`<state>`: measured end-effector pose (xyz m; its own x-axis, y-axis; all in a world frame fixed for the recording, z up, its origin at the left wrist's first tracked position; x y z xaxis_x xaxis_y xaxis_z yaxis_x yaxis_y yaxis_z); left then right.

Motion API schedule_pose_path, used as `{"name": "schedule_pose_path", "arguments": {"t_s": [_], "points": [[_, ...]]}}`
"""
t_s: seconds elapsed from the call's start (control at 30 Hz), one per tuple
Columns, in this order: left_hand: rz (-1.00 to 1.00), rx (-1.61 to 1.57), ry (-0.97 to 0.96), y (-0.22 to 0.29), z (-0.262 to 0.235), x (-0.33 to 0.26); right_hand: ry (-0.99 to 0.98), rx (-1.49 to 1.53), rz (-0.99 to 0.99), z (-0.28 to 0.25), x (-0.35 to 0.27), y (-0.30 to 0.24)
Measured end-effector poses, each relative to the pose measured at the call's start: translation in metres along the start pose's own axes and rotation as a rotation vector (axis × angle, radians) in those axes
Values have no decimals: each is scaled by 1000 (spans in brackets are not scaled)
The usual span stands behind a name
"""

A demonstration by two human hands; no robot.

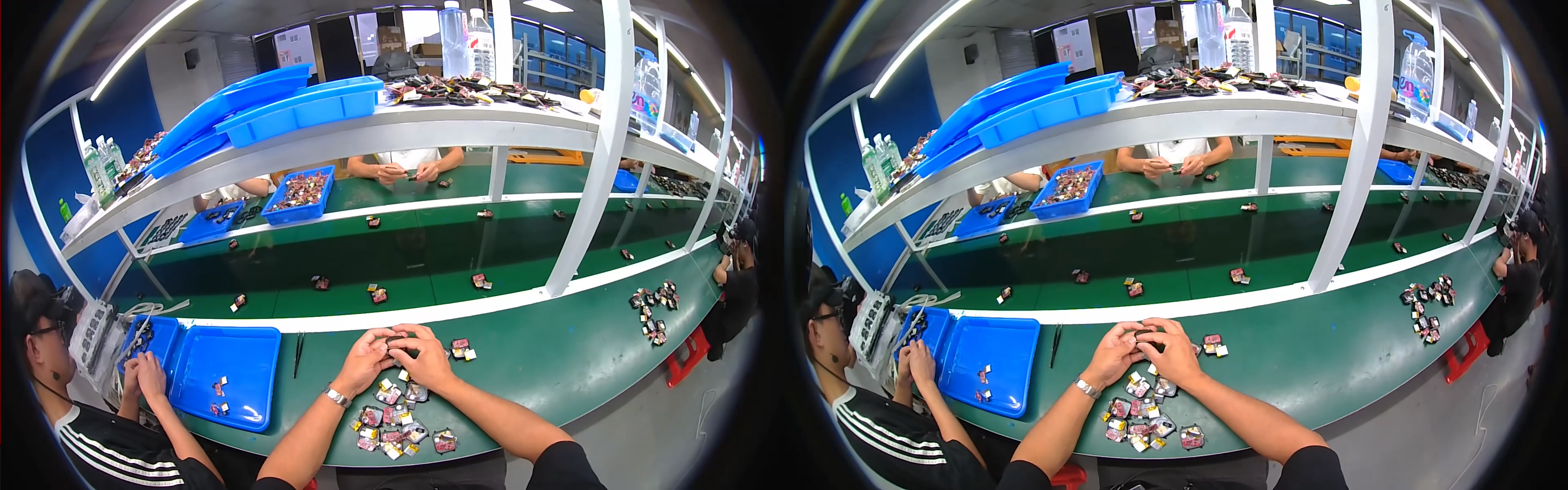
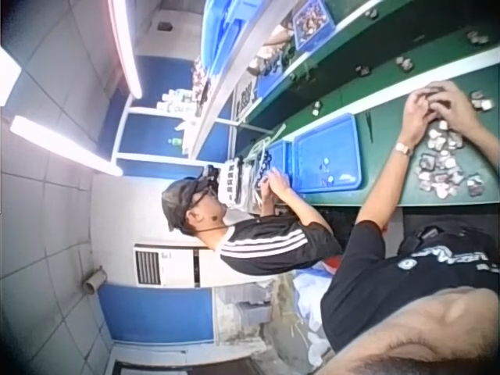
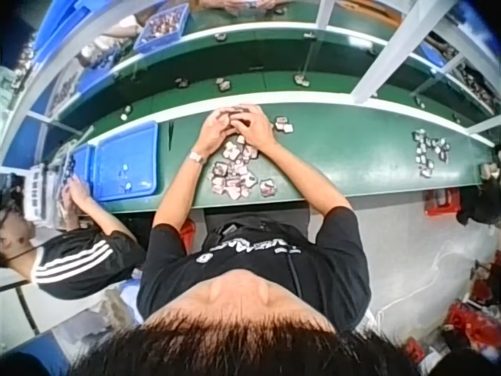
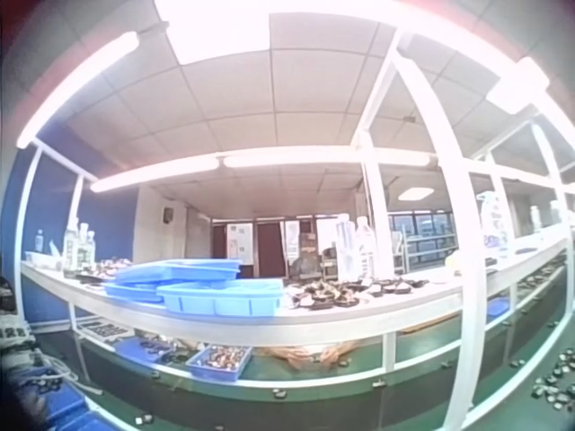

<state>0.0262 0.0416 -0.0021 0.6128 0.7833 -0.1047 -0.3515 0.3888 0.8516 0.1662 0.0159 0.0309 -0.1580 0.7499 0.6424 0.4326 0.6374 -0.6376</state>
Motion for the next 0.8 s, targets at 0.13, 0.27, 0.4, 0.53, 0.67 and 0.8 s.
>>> {"name": "schedule_pose_path", "arguments": {"t_s": [0.13, 0.27, 0.4, 0.53, 0.67, 0.8], "points": [[52, -34, 20, 0, -1, -1, 31, 15, -90, 1, 4, -6], [59, -30, -4, 1, -4, 0, 13, -22, -136, -1, 4, -9], [67, -13, 4, -1, 0, -1, -1, -8, -94, 0, 1, -5], [46, -5, 33, 1, 1, 1, -21, 39, -119, 0, 5, -6], [51, -16, 46, 3, 2, -1, 49, -80, -159, 3, 2, -16], [16, -11, 80, 0, 1, 0, 127, -154, -217, -6, 9, -27]]}}
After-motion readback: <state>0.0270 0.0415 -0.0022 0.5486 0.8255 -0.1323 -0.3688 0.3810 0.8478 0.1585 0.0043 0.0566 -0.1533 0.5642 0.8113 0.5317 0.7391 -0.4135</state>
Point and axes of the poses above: each hand's wrist, its own x-axis towards the middle knuckle, its own z-axis out of the palm, y = z × x, the point moved 5 cm from there along x, towards the middle knuckle, and after that the axes turned 11 degrees about -z, right-handed, at the moved point
